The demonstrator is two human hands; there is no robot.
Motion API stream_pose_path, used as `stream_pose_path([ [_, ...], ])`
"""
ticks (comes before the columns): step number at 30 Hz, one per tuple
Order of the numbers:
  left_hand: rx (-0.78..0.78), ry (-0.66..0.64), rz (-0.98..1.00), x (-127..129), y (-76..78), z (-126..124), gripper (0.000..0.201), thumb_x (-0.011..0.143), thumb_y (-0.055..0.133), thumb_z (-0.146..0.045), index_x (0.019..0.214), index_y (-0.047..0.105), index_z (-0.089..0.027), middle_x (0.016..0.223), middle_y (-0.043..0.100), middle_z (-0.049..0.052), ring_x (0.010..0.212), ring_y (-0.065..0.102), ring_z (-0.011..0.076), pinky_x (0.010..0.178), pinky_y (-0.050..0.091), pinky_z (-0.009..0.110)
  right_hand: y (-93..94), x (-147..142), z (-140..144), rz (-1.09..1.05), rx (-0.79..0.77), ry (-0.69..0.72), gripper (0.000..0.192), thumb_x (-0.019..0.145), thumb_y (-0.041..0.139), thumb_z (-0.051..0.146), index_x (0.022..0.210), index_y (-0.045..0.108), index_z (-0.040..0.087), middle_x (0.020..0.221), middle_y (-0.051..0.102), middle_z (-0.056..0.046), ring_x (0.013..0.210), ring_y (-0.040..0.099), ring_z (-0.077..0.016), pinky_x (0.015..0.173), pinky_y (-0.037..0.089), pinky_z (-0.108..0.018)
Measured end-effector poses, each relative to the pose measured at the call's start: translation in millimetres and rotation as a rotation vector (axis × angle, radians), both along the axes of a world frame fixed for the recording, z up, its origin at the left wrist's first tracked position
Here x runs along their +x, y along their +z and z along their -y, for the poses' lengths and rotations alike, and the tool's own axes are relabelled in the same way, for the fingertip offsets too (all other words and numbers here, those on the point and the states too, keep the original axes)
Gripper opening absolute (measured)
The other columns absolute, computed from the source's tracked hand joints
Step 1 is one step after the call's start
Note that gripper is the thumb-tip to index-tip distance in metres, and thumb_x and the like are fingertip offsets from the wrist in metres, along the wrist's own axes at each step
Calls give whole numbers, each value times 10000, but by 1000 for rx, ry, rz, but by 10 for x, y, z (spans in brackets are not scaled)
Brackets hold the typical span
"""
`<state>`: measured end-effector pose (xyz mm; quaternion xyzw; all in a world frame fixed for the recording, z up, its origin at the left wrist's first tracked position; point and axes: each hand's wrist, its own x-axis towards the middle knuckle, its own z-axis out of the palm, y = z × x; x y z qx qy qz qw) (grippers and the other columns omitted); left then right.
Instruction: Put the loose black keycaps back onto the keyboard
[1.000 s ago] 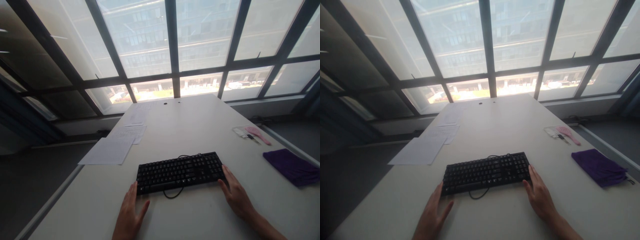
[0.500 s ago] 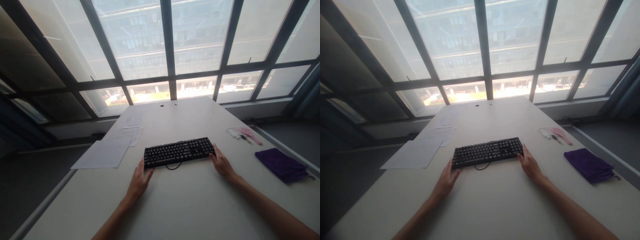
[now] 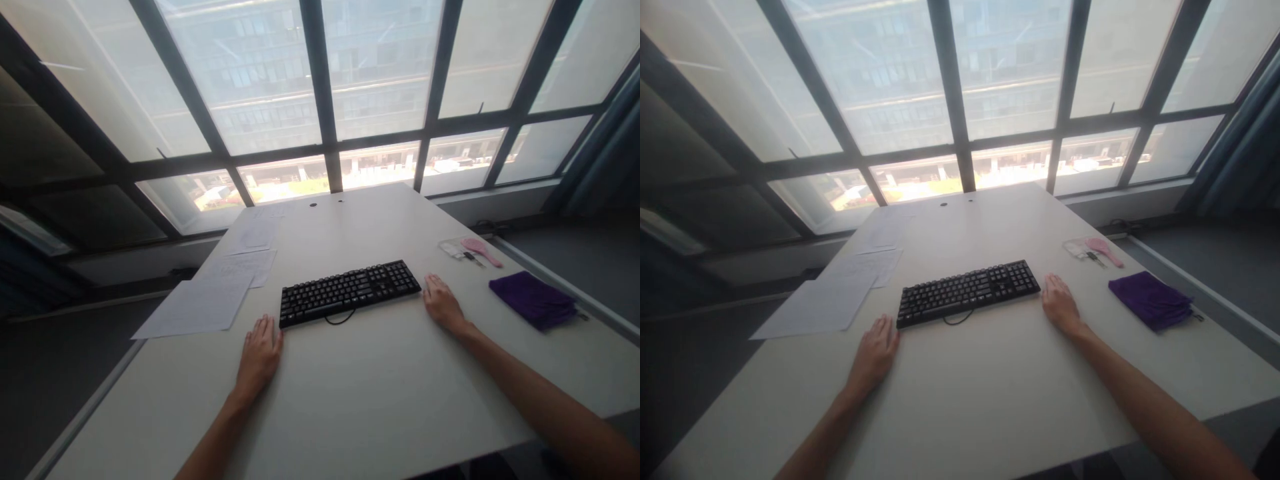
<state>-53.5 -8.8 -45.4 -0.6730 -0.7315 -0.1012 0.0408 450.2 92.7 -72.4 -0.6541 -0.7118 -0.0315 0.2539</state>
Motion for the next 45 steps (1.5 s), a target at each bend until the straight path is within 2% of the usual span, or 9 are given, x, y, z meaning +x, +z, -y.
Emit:
stream_pose_path([
  [7,69,-60,23,-92,-59,-16,573,1008,309,-404,1422,517,-67,1511,494,199,1445,409,320,1193,331,500,324,1102,95,-29,233,-287,571,939,304,172,1461,466,7,1395,581,-234,1344,505,-309,1138,388,-458],
  [11,146,-121,113,-17,40,48,586,963,370,-406,1373,550,-28,1409,577,225,1353,510,330,1174,378,484,174,1905,311,30,-72,-382,623,969,324,338,1461,480,-12,1501,479,-271,1437,383,-369,1182,307,-528],
  [14,225,-196,210,104,185,175,552,954,401,-412,1346,582,-68,1366,616,194,1306,552,317,1159,404,491,-3,2020,564,76,-290,-340,632,1004,269,378,1522,435,57,1592,389,-211,1489,320,-360,1205,242,-582],
  [18,233,-255,319,227,333,455,469,968,436,-407,1281,643,-126,1295,671,148,1233,614,295,1108,468,489,-96,1379,990,166,-250,-281,630,1030,219,376,1557,379,70,1630,331,-173,1518,273,-333,1224,213,-557],
  [25,237,-227,402,215,367,1124,362,989,467,-367,1169,713,-172,1199,725,104,1150,674,265,1033,543,456,81,-926,1679,184,-176,-1,577,1009,319,272,1553,399,99,1650,288,-147,1537,227,-313,1236,176,-534],
  [30,317,-176,413,176,350,1720,319,998,466,-293,1169,717,-198,1207,722,90,1165,672,250,1020,563,430,358,-2644,2096,52,-260,517,626,993,429,299,1584,333,118,1679,169,-154,1561,116,-323,1246,147,-547],
  [34,350,-106,422,83,326,2073,340,995,441,-236,1212,698,-193,1255,704,99,1207,652,251,1045,555,441,543,-3608,2436,59,-247,1020,776,946,529,370,1600,242,67,1675,128,-203,1564,78,-333,1253,141,-553],
  [39,361,-53,457,184,289,2133,378,970,427,-173,1261,668,-187,1305,681,102,1246,628,256,1087,530,483,489,-3744,2553,120,-165,1073,809,904,553,327,1583,251,6,1650,185,-246,1544,167,-369,1250,180,-561],
  [45,140,-409,638,1021,380,1594,449,977,442,-184,1408,567,-185,1449,580,104,1387,504,259,1199,423,462,66,-2820,2302,93,31,652,913,888,500,190,1615,-28,30,1659,172,-241,1532,183,-408,1204,271,-613],
])
